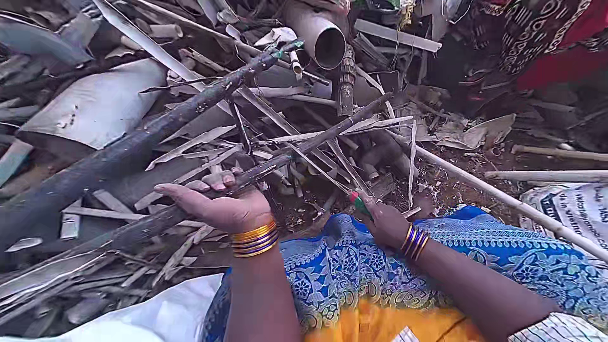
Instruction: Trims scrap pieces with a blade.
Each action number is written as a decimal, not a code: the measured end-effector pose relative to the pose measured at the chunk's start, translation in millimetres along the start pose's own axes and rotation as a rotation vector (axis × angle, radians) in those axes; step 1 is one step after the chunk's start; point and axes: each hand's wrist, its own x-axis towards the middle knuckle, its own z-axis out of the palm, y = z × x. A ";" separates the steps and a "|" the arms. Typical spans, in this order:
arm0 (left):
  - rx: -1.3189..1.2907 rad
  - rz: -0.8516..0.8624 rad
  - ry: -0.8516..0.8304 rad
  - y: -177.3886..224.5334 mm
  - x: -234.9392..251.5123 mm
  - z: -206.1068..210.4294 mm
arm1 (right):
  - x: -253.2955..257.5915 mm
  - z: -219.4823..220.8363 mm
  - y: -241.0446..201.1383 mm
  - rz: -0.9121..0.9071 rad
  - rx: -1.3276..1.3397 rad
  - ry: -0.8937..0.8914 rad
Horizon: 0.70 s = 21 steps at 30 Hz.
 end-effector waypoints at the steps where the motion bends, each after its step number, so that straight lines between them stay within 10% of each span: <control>1: 0.000 0.003 -0.025 -0.1 -1.6 -0.1 | -1.5 7.6 -2.4 -0.088 -0.050 0.073; 8: 0.016 -0.122 -0.025 -10.6 -14.5 -11.4 | 26.4 22.9 24.6 0.069 -0.114 0.160; 12: -0.026 -0.089 -0.039 -7.0 -2.2 -15.7 | 12.3 33.6 1.6 -0.258 -0.213 0.504; 17: -0.105 -0.058 0.029 5.3 1.8 -14.7 | 47.3 -5.2 48.3 0.576 -0.086 0.082; 21: -0.116 -0.047 -0.024 5.4 0.0 -12.2 | 23.9 9.9 13.4 0.188 -0.122 0.240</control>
